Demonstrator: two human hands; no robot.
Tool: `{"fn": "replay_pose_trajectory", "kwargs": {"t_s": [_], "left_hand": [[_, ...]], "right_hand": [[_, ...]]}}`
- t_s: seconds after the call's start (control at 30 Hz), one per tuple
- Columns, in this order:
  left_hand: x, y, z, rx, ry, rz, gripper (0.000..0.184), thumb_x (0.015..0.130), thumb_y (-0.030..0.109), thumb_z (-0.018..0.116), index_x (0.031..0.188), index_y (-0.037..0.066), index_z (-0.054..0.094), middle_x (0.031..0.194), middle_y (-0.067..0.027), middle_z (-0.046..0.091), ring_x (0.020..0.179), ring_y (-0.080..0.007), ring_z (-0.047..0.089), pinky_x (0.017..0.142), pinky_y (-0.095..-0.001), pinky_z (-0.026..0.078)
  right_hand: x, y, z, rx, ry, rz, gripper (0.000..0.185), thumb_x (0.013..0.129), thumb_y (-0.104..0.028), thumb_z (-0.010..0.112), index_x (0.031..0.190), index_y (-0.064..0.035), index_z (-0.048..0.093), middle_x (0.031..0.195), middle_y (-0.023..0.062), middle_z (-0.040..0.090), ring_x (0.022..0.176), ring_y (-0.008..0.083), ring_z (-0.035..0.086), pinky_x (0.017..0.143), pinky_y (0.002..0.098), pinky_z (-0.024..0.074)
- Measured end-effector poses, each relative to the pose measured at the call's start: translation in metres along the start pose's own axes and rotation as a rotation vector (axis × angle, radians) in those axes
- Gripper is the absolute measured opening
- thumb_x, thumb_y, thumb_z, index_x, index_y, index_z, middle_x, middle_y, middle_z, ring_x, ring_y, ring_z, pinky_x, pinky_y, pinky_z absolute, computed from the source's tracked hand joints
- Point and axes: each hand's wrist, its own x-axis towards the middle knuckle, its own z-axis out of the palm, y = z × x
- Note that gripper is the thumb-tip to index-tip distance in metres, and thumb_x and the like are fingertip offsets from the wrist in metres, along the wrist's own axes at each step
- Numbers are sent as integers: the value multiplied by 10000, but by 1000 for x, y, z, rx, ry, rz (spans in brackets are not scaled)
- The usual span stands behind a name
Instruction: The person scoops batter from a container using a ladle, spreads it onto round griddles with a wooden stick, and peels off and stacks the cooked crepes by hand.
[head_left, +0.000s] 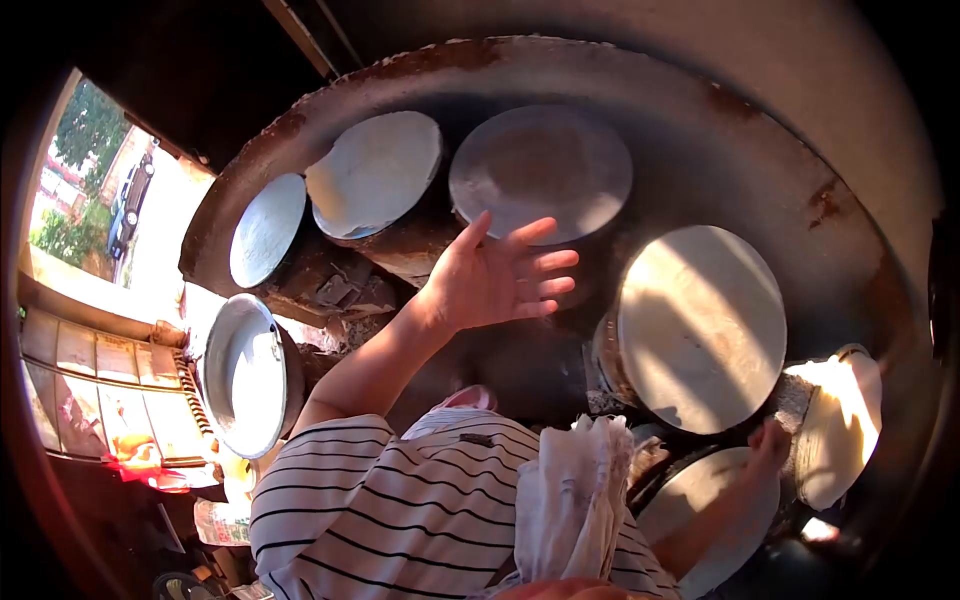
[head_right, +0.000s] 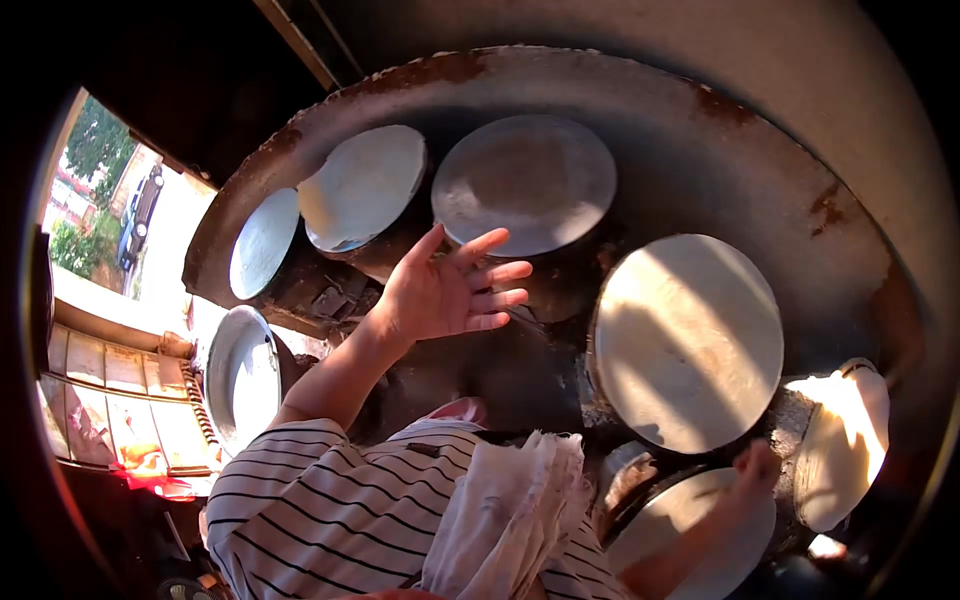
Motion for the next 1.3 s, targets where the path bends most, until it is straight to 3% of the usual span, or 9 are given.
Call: {"fn": "replay_pose_trajectory", "kwargs": {"t_s": [0.13,0.2,0.37,0.5,0.7,0.9,1.1,1.2,1.3], "left_hand": [[-70,71,-43,-34,-138,75,626,933,558,339,1442,195,307,1490,-192,234,1333,-398,301,1070,-530,276],[-112,116,-64,38,33,140,602,942,542,336,1415,169,355,1397,-186,409,1252,-360,437,1008,-500,371],[-216,224,-116,914,1052,519,400,894,281,586,1217,49,544,1051,-68,619,924,-149,607,748,-276,495],[-237,345,-229,1493,1638,989,566,726,308,731,1149,-17,541,899,-140,621,740,-233,613,606,-311,503],[-213,413,-257,1116,1677,424,556,692,240,697,1144,-36,527,843,-182,635,626,-290,635,476,-373,498],[-219,424,-286,1348,1635,335,485,710,60,573,1185,-19,514,918,-220,660,661,-300,671,507,-364,515],[-208,411,-265,1481,1696,470,577,774,65,499,1340,18,396,984,-204,660,786,-304,663,689,-385,508],[-193,396,-194,1533,1723,399,611,805,104,497,1391,54,336,1055,-177,647,824,-323,646,723,-414,492],[-181,382,-168,1779,1736,533,650,832,72,505,1433,66,260,722,-76,686,647,-189,666,609,-316,507]], "right_hand": [[-76,-32,225,274,-496,79,174,853,-117,649,784,-34,512,678,47,540,538,105,494,484,229,420],[-143,-77,305,267,-599,131,160,861,-106,628,794,-17,514,728,79,558,557,114,512,501,234,432],[-187,-92,393,103,-789,128,192,866,-104,611,759,-101,452,759,48,548,585,97,503,514,238,436],[-180,-114,453,2,-858,56,153,846,-115,640,785,-44,519,709,44,560,552,103,501,500,236,420],[-167,-134,574,95,-1036,25,165,809,-53,656,747,-31,504,684,40,546,558,101,510,518,237,432],[-165,-149,637,12,-1048,83,165,809,-2,622,730,-41,482,695,54,551,548,110,507,513,243,422],[-142,-165,664,-44,-1007,-25,111,821,4,611,772,-27,516,707,43,554,562,95,502,511,230,420],[-137,-166,678,-79,-1007,-33,100,826,-18,629,794,-23,535,692,22,544,564,81,500,511,219,417],[-139,-164,685,-15,-1001,-2,125,823,-47,663,789,-25,545,663,-4,521,560,67,493,500,208,412]]}}
